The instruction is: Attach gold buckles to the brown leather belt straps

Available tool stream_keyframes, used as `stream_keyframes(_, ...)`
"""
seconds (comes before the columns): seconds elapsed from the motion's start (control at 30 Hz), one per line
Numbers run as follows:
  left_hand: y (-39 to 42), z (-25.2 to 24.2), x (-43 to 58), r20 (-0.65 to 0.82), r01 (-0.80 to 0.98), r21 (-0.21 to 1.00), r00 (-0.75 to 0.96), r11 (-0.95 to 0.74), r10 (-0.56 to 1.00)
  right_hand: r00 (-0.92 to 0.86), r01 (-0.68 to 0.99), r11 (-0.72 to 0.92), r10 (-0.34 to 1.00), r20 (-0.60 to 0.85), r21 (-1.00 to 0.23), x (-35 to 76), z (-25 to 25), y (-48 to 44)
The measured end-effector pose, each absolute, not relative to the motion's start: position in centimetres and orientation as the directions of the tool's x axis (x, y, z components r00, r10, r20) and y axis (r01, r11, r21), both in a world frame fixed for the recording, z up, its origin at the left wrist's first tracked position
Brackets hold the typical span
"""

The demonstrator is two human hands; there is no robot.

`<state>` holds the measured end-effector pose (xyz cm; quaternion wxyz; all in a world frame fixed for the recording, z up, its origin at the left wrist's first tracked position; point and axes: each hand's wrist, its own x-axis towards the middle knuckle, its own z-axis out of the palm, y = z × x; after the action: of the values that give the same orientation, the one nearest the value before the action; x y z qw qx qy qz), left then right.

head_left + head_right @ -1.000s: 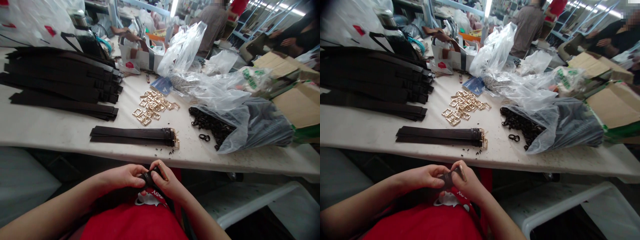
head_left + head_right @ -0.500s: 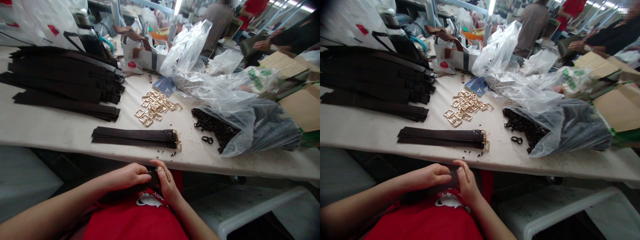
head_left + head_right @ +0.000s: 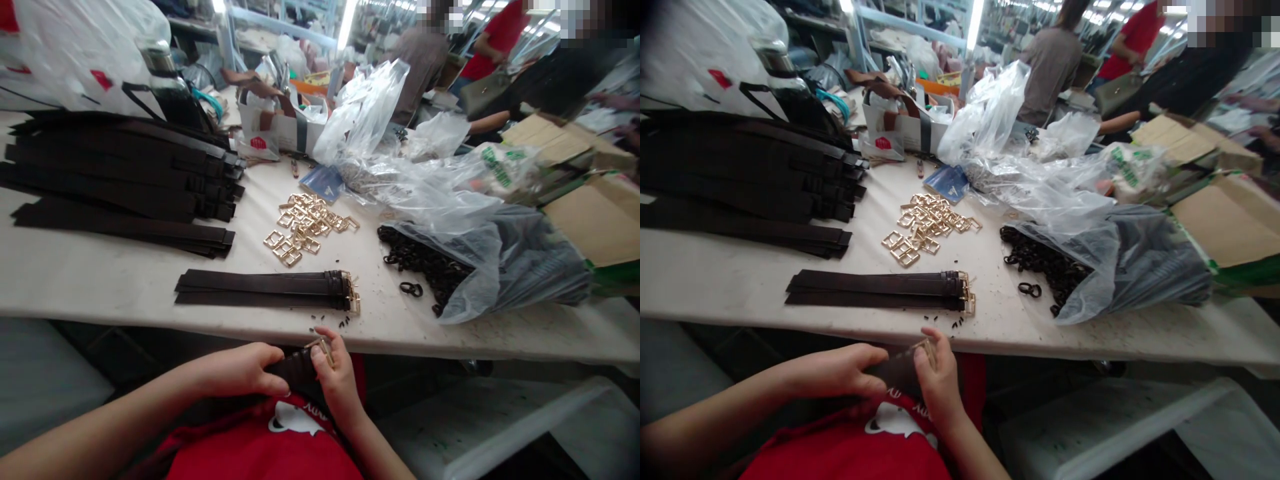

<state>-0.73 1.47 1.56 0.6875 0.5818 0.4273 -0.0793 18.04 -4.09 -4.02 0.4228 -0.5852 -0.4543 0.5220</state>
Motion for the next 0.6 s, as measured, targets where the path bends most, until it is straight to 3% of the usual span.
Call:
stream_keyframes(0.13,4.1,3.8,-3.4,-0.559,0.783,0.616,0.513,-0.088,0.652,0.200,-0.055,-0.188,0.960,-0.195,-0.981,19.8,-2.7,-1.6)
stream_keyframes(0.2,6.0,3.7,-3.1,-0.430,0.822,0.525,0.479,-0.220,0.765,0.272,0.056,-0.093,0.959,-0.075,-0.994,21.0,-2.2,0.6)
stream_keyframes(0.27,7.7,2.7,-2.1,-0.259,0.856,0.396,0.451,-0.332,0.854,0.321,0.282,-0.051,0.946,0.044,-0.958,22.5,-2.0,3.0)
stream_keyframes(0.33,9.2,1.2,-1.0,-0.133,0.880,0.294,0.423,-0.372,0.896,0.351,0.508,-0.076,0.928,0.126,-0.858,23.8,-2.2,4.4)
stream_keyframes(0.4,10.1,-0.1,-0.4,-0.070,0.892,0.260,0.398,-0.369,0.915,0.385,0.627,-0.106,0.904,0.189,-0.772,24.7,-2.7,4.2)
stream_keyframes(0.5,11.0,-1.2,-0.6,-0.039,0.896,0.252,0.387,-0.366,0.921,0.368,0.611,-0.075,0.908,0.198,-0.788,23.9,-3.8,1.2)
stream_keyframes(0.6,11.5,-1.2,-0.7,-0.066,0.886,0.243,0.421,-0.395,0.905,0.145,0.453,-0.054,0.989,0.014,-0.890,21.1,-4.9,-1.8)
